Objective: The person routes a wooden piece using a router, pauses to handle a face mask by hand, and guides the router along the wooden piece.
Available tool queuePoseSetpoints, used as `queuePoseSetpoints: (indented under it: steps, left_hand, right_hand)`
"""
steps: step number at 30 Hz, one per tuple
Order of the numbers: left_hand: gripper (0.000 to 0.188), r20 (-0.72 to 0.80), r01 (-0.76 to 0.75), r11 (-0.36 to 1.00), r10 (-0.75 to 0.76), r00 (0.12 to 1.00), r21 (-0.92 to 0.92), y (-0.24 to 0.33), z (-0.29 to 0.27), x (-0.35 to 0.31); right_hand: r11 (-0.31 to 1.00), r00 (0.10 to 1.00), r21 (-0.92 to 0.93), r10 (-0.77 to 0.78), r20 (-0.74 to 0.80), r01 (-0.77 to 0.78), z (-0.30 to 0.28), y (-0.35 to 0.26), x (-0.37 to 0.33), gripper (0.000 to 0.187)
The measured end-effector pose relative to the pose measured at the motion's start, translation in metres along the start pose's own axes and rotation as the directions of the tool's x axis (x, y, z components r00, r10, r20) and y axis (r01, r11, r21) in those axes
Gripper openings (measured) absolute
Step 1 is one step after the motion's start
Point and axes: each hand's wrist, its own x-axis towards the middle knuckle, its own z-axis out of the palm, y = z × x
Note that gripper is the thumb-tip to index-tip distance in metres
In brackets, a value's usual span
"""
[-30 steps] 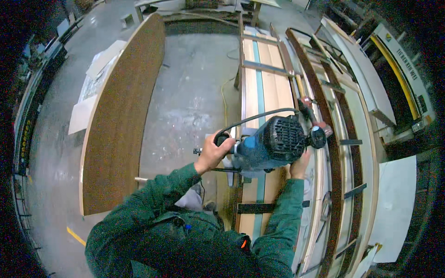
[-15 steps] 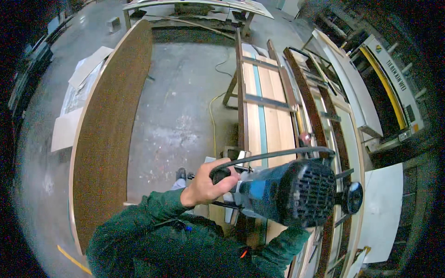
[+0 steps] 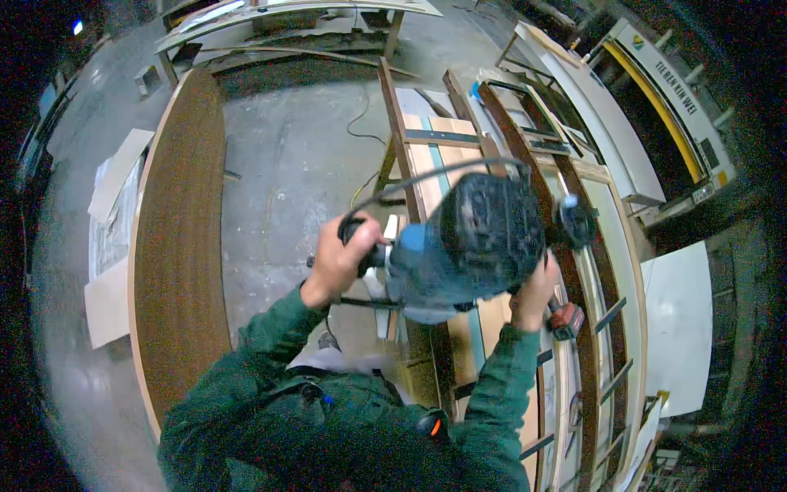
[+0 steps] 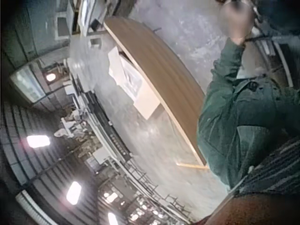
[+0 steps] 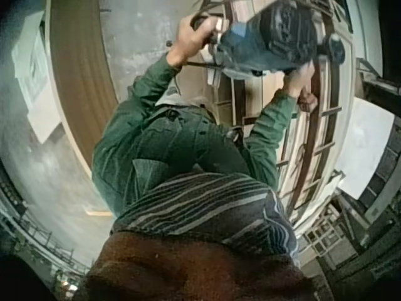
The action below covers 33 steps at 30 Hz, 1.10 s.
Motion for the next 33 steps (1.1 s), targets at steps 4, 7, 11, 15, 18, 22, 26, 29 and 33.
queuePoseSetpoints:
  steps: [4,7,11,15,18,22,26,29,33]
  left_hand:
    - [0.034,-0.062,-0.005,0.999,0.008,0.998,0.047,-0.018,-0.011,0.064]
    - [0.033,-0.100,0.021,1.000,-0.022,0.995,-0.007,-0.037,-0.009,0.102]
    - [0.032,-0.130,0.078,0.995,-0.085,0.988,-0.057,-0.066,-0.009,0.141]
    - [0.034,-0.137,0.129,0.991,-0.131,0.982,-0.020,-0.090,-0.012,0.176]
    - [0.039,-0.137,0.158,0.987,-0.152,0.979,0.034,-0.110,-0.023,0.197]
    - [0.038,-0.126,0.217,0.974,-0.207,0.970,0.072,-0.110,-0.026,0.217]
    - [0.044,-0.109,0.190,0.973,-0.176,0.978,0.129,-0.108,-0.029,0.225]
    - [0.043,-0.128,0.229,0.960,-0.210,0.969,0.158,-0.110,-0.028,0.217]
    - [0.041,-0.123,0.213,0.962,-0.194,0.973,0.172,-0.113,-0.028,0.210]
  right_hand:
    - [0.894,0.959,0.350,0.280,0.046,-0.278,0.059,-0.023,0.061,0.030]
    - [0.923,0.960,0.265,0.269,0.078,-0.280,0.082,-0.008,0.090,0.032]
    - [0.871,0.921,0.301,0.362,0.145,-0.389,0.111,0.029,0.121,0.034]
    - [0.799,0.860,0.319,0.484,0.162,-0.510,0.131,0.057,0.143,0.033]
    - [0.829,0.890,0.325,0.432,0.146,-0.456,0.150,0.068,0.154,0.032]
    - [0.780,0.839,0.311,0.525,0.147,-0.543,0.161,0.085,0.164,0.029]
    - [0.859,0.896,0.256,0.414,0.159,-0.442,0.160,0.096,0.166,0.035]
    - [0.803,0.865,0.321,0.467,0.185,-0.502,0.160,0.104,0.164,0.036]
    - [0.805,0.858,0.306,0.445,0.256,-0.508,0.147,0.135,0.158,0.035]
